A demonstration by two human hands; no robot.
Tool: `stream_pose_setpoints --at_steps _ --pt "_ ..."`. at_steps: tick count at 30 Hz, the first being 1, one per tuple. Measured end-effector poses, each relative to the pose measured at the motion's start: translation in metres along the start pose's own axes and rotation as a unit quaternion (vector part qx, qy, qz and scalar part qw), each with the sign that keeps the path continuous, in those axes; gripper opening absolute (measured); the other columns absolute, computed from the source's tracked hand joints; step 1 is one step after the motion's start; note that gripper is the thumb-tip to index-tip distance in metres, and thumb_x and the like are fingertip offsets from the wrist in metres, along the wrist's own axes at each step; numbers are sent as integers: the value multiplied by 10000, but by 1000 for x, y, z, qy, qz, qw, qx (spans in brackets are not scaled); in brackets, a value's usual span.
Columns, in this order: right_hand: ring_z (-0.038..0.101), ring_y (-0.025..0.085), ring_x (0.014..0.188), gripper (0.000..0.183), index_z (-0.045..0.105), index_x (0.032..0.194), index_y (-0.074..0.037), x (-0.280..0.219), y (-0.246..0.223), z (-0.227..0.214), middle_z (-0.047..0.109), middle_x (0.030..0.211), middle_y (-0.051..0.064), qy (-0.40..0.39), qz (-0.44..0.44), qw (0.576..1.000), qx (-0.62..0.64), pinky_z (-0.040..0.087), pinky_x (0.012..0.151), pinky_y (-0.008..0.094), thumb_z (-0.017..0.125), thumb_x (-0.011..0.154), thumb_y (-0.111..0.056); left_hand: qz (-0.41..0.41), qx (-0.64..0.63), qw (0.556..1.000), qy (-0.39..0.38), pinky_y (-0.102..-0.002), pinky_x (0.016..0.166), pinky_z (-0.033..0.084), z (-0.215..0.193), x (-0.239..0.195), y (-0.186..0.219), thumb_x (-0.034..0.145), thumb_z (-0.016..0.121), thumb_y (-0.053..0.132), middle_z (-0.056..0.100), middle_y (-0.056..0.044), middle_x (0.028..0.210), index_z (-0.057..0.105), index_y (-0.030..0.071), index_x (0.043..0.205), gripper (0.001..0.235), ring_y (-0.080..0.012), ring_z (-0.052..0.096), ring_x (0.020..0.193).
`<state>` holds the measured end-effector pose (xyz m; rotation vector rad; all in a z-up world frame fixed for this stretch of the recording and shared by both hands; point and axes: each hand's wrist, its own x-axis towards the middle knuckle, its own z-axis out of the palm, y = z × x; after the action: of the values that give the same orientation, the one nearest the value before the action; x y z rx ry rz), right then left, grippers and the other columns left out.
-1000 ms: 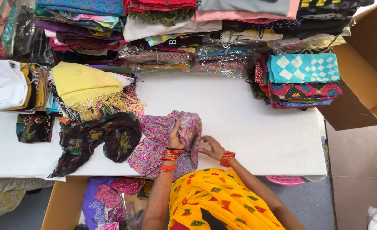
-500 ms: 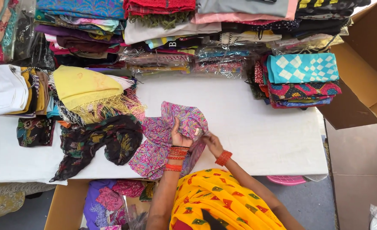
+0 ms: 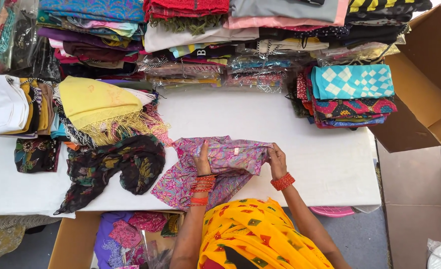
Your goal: Folding and stacking various fabric items on a white table.
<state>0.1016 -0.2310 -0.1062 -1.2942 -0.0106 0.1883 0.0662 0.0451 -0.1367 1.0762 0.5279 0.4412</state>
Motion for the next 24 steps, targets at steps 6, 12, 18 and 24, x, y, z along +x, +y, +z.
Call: stream_pose_setpoints --at_steps 6,12,18,24 --pt "668 106 863 250 623 1137 -33 9 -16 18 703 990 20 31 73 987 143 575 789 290 525 1106 -261 -178 -70 980 -50 -350 1067 459 -12 8 -25 1015 661 393 608 -87 1390 551 -35 1436 611 -183 593 1240" --pt "712 199 984 416 611 1239 -7 15 -48 55 713 1116 110 -1 210 958 198 593 895 382 497 1064 -367 -360 -49 922 -132 -495 1167 382 -20 -20 -14 950 569 583 392 -33 1547 329 127 1567 803 -222 387 1409" --pt "692 240 1088 486 601 1282 -28 19 -70 85 701 1192 122 -36 284 926 248 582 956 433 496 1037 -435 -404 -326 830 -205 -531 1084 471 4 -50 46 901 622 668 593 -176 1426 479 25 1500 891 -346 594 1284" --pt "677 250 1126 472 597 1320 -44 24 -69 99 680 1233 130 -63 304 918 249 569 987 446 530 1032 -413 -348 -346 829 -267 -492 1114 500 -21 -42 4 922 678 480 619 -136 1410 508 55 1469 713 -297 625 1288"
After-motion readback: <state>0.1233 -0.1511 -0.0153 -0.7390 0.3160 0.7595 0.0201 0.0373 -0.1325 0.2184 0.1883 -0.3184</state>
